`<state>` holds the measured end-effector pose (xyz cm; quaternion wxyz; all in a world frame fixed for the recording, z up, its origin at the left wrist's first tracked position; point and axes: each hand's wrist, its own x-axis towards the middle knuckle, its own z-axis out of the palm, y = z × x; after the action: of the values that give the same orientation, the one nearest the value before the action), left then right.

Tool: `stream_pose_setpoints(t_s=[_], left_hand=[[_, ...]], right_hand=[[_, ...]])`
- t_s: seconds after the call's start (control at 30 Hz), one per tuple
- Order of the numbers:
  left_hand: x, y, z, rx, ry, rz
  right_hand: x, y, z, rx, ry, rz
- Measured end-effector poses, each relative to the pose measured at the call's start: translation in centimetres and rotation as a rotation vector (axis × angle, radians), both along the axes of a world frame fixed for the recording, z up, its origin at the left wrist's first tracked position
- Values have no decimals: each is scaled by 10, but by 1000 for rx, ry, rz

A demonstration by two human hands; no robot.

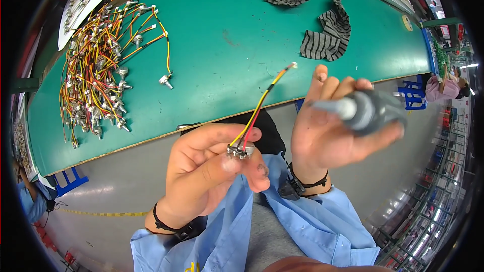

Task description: The person picks up a wire assembly from a pile, applies adhesive to the connector using a squeeze bottle, and wipes the tip of the bottle with a cloth. They repeat this process for several assemblies, occasionally setting the bottle down to organize the components.

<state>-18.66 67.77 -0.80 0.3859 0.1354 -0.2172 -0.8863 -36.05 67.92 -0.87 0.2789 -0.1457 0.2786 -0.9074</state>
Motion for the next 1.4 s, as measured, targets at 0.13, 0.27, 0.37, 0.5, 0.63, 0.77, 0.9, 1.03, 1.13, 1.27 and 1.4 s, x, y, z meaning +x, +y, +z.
stream_pose_setpoints(t_s=[0.13,0.27,0.37,0.5,0.63,0.77,0.9,1.03,1.13,1.27,1.4], left_hand=[[-3,-1,17,29,-162,28],[18,-18,24,-247,-312,166],[45,-50,45,-715,-566,302],[80,-124,70,-1308,-1236,727],[114,-222,95,-1563,-1595,628],[114,-301,90,-1916,-1582,520],[141,-357,43,-2111,-1614,312],[152,-374,16,-1757,-1713,319],[161,-380,7,-1703,-1728,347],[165,-379,16,-1787,-1739,352],[152,-345,41,-1956,-1716,515]], right_hand=[[-21,-7,-7,-101,-335,440],[-18,-9,-11,-158,-352,437],[-28,-12,-12,-187,-318,444],[-20,-22,-11,-149,-318,418],[-11,-30,-13,-68,-335,350],[-14,-38,-24,-25,-261,306],[-16,-44,-32,-11,-217,297],[-17,-47,-36,24,-225,264],[-18,-49,-38,27,-232,268],[-16,-50,-38,10,-225,289],[-16,-49,-38,33,-221,269]])
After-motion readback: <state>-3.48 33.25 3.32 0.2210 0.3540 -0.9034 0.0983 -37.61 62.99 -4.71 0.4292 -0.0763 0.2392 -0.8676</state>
